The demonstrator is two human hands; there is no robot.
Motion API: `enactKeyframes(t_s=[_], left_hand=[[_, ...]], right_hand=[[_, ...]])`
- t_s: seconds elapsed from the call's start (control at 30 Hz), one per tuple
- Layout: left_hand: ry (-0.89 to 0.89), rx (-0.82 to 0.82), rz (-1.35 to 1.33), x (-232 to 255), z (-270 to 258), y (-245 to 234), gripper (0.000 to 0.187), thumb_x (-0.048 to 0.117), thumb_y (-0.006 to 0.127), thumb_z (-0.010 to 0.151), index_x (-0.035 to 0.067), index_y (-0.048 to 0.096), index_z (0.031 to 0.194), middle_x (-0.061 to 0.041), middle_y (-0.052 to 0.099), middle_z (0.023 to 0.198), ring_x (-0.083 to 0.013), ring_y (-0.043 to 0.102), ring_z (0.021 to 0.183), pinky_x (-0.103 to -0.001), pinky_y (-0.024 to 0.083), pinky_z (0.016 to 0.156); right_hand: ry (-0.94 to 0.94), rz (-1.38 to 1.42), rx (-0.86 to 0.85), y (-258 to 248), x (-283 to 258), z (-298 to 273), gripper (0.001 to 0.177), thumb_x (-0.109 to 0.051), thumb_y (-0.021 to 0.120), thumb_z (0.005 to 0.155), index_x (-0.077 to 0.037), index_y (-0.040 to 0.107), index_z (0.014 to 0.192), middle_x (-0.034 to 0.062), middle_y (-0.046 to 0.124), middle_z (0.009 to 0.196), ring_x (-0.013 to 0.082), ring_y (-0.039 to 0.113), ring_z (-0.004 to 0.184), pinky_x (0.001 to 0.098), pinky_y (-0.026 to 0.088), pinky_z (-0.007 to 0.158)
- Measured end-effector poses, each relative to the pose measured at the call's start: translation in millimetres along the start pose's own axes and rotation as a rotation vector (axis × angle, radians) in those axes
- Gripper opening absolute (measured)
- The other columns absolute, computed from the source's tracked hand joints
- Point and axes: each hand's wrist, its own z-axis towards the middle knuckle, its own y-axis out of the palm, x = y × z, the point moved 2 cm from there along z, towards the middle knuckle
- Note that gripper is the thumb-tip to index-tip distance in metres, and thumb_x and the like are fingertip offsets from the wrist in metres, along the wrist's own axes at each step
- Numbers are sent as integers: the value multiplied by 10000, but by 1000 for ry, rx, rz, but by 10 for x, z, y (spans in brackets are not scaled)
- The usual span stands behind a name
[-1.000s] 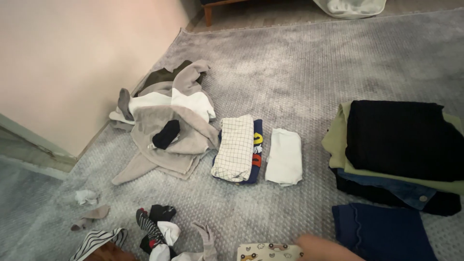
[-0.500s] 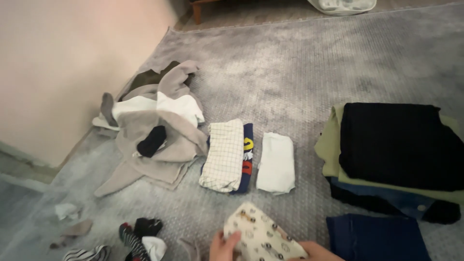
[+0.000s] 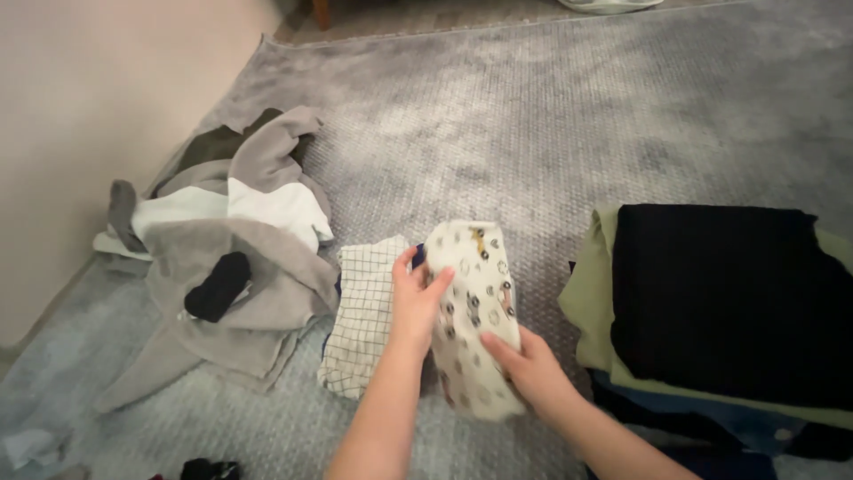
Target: Fold and pair socks and small clothing items.
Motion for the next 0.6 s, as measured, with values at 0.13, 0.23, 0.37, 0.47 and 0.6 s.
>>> enactKeyframes(t_s=[0.13,0.23,0.37,0.47,0.6], left_hand=[[85,48,474,-974,277,-450,796,158,736,895,12,225,1487,-187,727,1146,-247,725,958,-339,582,847],[-106,70,699,-1329,-232,-605,831,112,737,813,37,249,1482,-205,685,1070,-302,700,926,-393,573,806],[65,107,894,-1161,-616,-435,743,112,739,822,5,306,1416,-230,665,1125,-359,683,1019,-434,559,883],[-23,163,1088,-850,-662,-228,662,198,728,867,18,354,1382,-252,647,1183,-447,624,1099,-502,514,938],[-343,152,1146,-761,-628,-159,657,322,710,888,47,353,1367,-233,620,1244,-447,587,1174,-540,478,980]], right_hand=[[52,-198,-13,-213,951,962,372,-272,678,958,1,697,1211,97,750,971,177,652,773,365,539,712],[3,-249,10,-305,1375,1155,372,-261,684,944,14,679,1194,118,755,992,199,667,803,386,545,736],[-65,-228,109,-325,1446,1139,373,-254,699,910,-9,659,1190,96,780,1012,178,711,860,364,571,778],[-85,-338,169,-308,1393,1187,358,-240,691,914,0,643,1175,129,775,962,212,711,825,385,577,753],[-149,-314,220,-241,1122,1091,327,-217,660,920,11,655,1155,145,773,956,213,701,835,382,566,758]])
